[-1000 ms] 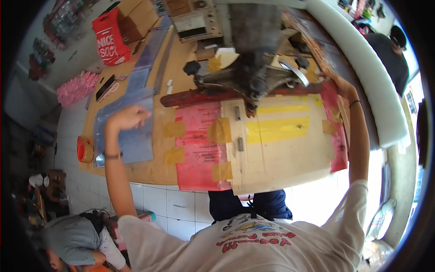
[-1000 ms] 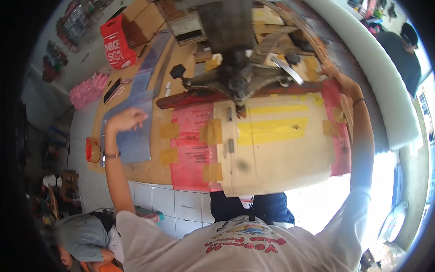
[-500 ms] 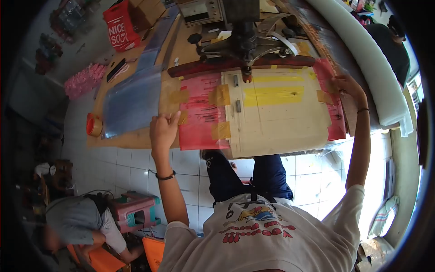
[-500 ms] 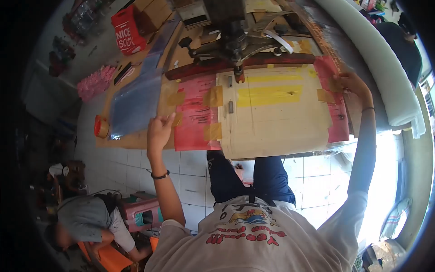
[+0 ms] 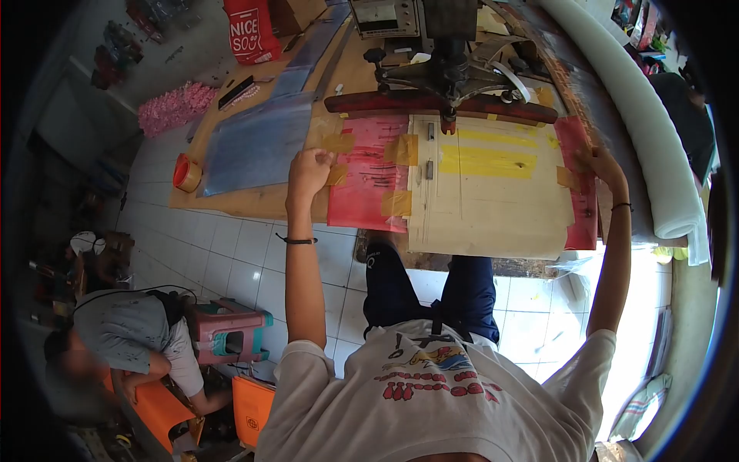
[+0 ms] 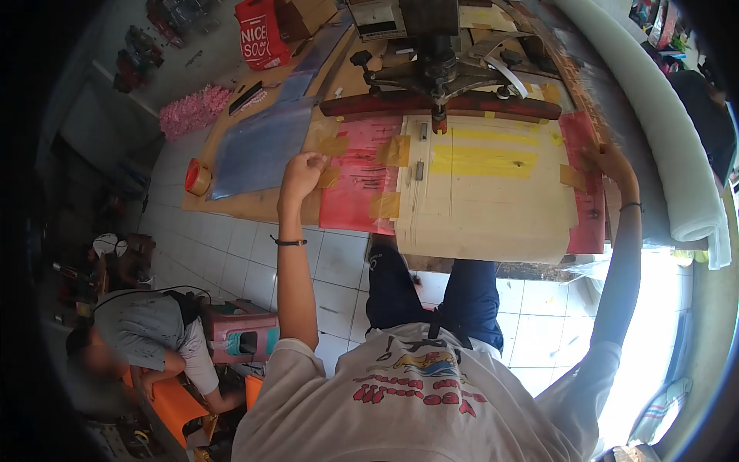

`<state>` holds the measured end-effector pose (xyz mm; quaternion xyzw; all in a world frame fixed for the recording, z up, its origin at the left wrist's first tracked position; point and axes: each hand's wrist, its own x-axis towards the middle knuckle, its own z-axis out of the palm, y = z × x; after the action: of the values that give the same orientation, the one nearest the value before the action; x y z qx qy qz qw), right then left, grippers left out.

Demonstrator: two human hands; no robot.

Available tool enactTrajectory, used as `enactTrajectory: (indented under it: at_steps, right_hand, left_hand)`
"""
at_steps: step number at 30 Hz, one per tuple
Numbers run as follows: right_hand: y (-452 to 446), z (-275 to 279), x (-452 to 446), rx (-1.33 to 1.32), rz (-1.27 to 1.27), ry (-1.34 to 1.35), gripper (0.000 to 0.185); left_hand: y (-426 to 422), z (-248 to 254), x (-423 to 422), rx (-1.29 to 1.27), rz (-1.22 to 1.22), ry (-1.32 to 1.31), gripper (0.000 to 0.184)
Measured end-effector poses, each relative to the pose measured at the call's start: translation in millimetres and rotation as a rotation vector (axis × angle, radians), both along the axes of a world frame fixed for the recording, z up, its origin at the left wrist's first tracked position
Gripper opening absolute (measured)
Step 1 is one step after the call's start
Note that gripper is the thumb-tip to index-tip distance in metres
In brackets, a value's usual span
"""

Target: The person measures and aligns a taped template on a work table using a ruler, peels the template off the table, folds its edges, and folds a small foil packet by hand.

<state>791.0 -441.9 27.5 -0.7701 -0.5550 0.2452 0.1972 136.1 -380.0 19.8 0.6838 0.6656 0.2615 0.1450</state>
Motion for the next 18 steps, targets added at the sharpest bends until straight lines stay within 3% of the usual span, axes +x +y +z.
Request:
enactTrajectory:
  at_steps: [2,5,11,18]
  right_hand:
    - [1,-4,3,0.048,0.058,0.204,0.04]
    - [-19,18,-32,0.208,-0.104,0.478,0.049]
    - [-20,8,-39,0.357,-0.145,0.702,0.038]
    - [-27,-4,-32,0.224,-0.132,0.608,0.038]
  left_hand:
    - [0,3,5,-0.037,0.014,0.019,0.039]
    - [-9,11,22,-0.073,0.059,0.084,0.039]
    - [4,1,39,-0.078,0.135,0.271,0.042]
    - [-13,6,66,0.079,0.231,0.383,0.044]
